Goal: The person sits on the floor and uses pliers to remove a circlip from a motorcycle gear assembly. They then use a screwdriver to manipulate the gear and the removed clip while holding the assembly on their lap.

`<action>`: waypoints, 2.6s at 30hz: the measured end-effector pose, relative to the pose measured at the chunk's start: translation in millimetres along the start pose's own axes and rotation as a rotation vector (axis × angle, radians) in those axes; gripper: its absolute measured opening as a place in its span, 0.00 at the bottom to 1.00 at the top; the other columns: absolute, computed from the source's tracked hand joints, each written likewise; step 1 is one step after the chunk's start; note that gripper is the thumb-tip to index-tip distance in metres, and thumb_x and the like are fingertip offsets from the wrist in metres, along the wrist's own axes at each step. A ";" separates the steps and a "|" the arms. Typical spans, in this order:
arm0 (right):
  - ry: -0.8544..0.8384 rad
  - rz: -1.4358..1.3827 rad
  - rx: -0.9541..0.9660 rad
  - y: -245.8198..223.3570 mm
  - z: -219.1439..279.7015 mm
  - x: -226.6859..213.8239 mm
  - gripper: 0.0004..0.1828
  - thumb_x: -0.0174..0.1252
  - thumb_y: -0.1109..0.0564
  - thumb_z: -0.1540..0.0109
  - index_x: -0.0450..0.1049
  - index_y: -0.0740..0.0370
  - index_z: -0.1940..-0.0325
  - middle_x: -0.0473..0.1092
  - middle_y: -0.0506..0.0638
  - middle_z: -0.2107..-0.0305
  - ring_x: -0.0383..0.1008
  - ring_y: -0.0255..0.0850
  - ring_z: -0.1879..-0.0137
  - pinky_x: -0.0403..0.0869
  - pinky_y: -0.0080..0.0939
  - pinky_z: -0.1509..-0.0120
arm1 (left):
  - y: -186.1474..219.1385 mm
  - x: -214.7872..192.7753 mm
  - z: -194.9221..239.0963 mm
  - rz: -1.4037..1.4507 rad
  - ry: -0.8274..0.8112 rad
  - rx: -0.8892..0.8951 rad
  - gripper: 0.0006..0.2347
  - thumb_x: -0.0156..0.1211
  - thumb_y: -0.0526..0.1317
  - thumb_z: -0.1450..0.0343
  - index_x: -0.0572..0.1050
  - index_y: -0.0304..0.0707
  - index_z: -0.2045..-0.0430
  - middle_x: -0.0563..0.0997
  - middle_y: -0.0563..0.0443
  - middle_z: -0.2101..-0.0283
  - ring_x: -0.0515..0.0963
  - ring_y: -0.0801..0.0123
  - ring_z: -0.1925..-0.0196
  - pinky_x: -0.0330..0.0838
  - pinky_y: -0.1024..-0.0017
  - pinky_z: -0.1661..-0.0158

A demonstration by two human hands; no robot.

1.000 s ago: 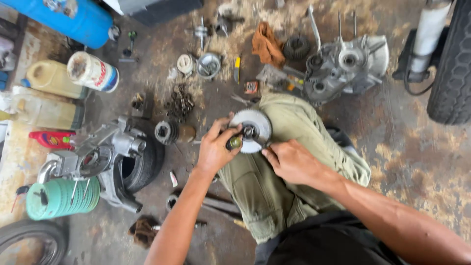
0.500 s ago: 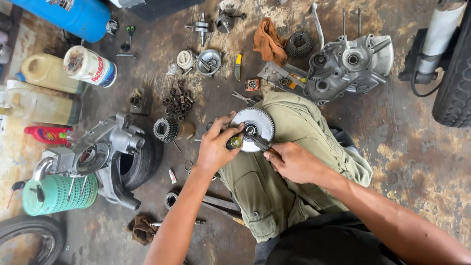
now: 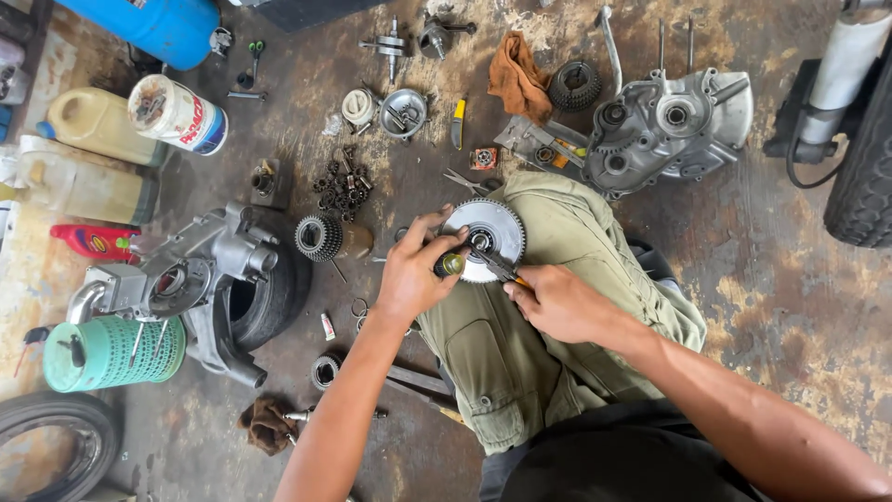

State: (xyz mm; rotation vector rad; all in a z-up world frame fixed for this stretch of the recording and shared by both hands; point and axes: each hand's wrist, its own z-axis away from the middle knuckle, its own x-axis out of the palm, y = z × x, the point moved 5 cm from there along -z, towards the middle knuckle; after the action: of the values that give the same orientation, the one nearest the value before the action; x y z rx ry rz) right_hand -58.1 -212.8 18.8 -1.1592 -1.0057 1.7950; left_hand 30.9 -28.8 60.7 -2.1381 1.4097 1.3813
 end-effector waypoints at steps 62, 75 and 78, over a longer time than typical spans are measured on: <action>-0.273 -0.320 0.194 -1.1 -9.5 -2.7 0.16 0.45 0.62 0.30 0.74 0.77 0.64 0.69 0.59 0.83 0.73 0.45 0.83 0.74 0.43 0.87 | -4.7 -78.4 -1.2 0.142 0.359 -0.802 0.11 0.60 0.48 0.28 0.76 0.40 0.71 0.79 0.38 0.74 0.79 0.43 0.64 0.69 0.52 0.59; -0.332 -0.463 0.277 -0.2 -7.9 -2.8 0.15 0.45 0.62 0.29 0.73 0.79 0.59 0.66 0.57 0.80 0.72 0.46 0.79 0.77 0.47 0.79 | 49.1 -75.8 -27.7 0.091 0.287 -0.294 0.10 0.71 0.31 0.37 0.81 0.38 0.64 0.79 0.43 0.63 0.83 0.45 0.61 0.79 0.55 0.61; -0.339 -0.439 0.224 5.1 -12.3 -0.5 0.16 0.46 0.61 0.29 0.72 0.80 0.60 0.67 0.59 0.80 0.73 0.46 0.80 0.77 0.47 0.80 | 36.5 -42.0 -20.3 -0.080 -0.202 -0.336 0.24 0.70 0.36 0.41 0.80 0.46 0.48 0.81 0.44 0.47 0.84 0.44 0.53 0.81 0.50 0.57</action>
State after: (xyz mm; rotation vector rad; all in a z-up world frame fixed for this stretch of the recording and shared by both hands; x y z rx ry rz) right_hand -47.3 -212.8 11.0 -0.4580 -1.1142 1.7146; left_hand 9.2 -35.1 115.4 -2.1399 1.0674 1.8512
